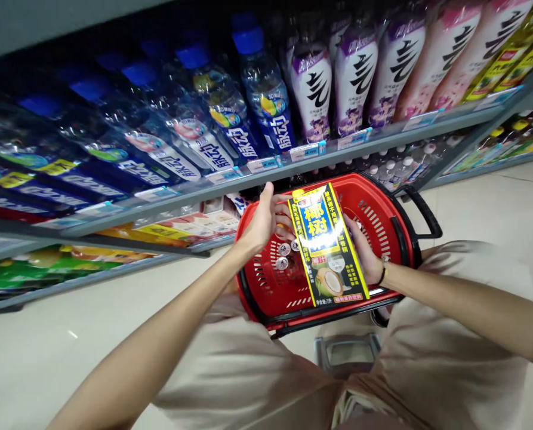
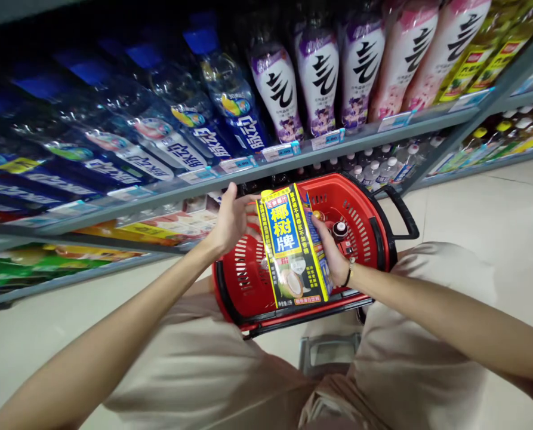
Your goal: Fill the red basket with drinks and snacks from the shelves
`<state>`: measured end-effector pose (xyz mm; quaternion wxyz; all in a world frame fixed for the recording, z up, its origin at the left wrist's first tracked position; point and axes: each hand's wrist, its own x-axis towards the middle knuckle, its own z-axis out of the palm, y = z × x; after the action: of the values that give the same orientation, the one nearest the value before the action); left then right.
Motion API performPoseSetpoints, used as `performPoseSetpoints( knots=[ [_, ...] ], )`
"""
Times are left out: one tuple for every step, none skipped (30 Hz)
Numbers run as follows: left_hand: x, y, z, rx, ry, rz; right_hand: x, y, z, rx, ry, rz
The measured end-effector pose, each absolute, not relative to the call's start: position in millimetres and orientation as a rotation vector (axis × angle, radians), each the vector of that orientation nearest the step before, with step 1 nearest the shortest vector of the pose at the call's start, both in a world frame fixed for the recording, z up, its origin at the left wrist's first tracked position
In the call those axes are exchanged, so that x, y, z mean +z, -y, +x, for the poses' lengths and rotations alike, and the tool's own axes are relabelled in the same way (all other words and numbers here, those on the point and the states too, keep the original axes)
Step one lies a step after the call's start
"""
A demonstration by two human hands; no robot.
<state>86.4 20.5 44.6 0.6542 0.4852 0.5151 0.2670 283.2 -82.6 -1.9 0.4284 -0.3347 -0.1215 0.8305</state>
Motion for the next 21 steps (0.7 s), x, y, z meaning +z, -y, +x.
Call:
performPoseSetpoints(
  knots=[
    [42.6,-20.3,86.4,0.593,-1.142,1.115,0.0,82.5,282.1,2.063,0.318,-0.842],
    [40.2,-19.8,86.4,0.583,-1.118,1.140,1.6,82.3,281.0,2.052,0.330,-0.851],
    [37.6,-19.2,86.5,0.579,-1.103,1.168,3.0,82.1,280.0,2.041,0.339,-0.863],
    [35.1,-18.6,86.5,0.580,-1.098,1.195,4.1,81.7,279.2,2.035,0.347,-0.874],
    [32.7,-18.3,86.3,0.582,-1.102,1.217,4.9,81.4,278.7,2.031,0.352,-0.883],
    [30.7,-18.4,85.9,0.578,-1.108,1.233,5.4,81.2,278.6,2.030,0.355,-0.888],
    [29.2,-18.8,85.5,0.567,-1.112,1.242,5.7,81.0,278.8,2.032,0.358,-0.889],
    [28.2,-19.4,84.9,0.548,-1.113,1.248,5.8,81.0,279.3,2.034,0.359,-0.890],
    [27.4,-20.2,84.4,0.527,-1.110,1.252,5.8,81.0,280.0,2.038,0.356,-0.888],
    [26.9,-21.1,84.1,0.507,-1.108,1.254,5.9,81.2,280.9,2.042,0.350,-0.884],
    [26.4,-21.9,84.2,0.492,-1.110,1.258,6.0,81.5,281.9,2.046,0.339,-0.880],
    [25.8,-22.5,84.6,0.479,-1.116,1.261,6.1,82.1,282.8,2.051,0.330,-0.877],
    [24.8,-23.0,85.4,0.466,-1.128,1.263,6.1,82.8,283.6,2.056,0.323,-0.878],
    [23.4,-23.3,86.7,0.453,-1.144,1.259,5.8,83.7,284.1,2.061,0.320,-0.885],
    [21.5,-23.4,88.4,0.436,-1.164,1.246,5.0,84.8,284.3,2.062,0.321,-0.894],
    [18.9,-23.3,90.2,0.416,-1.189,1.224,3.6,85.9,284.3,2.064,0.325,-0.900],
    [15.5,-23.1,92.1,0.396,-1.216,1.194,1.6,87.1,284.0,2.069,0.327,-0.903],
    [11.5,-22.9,93.8,0.377,-1.240,1.162,-0.9,88.2,283.6,2.076,0.320,-0.902],
    [6.9,-22.5,95.3,0.363,-1.255,1.129,-3.5,89.0,283.0,2.089,0.307,-0.899],
    [1.9,-22.0,96.7,0.353,-1.250,1.098,-5.9,89.5,282.5,2.112,0.294,-0.888],
    [-3.3,-21.4,98.0,0.346,-1.235,1.064,-7.6,89.6,282.0,2.144,0.284,-0.871]
  ],
)
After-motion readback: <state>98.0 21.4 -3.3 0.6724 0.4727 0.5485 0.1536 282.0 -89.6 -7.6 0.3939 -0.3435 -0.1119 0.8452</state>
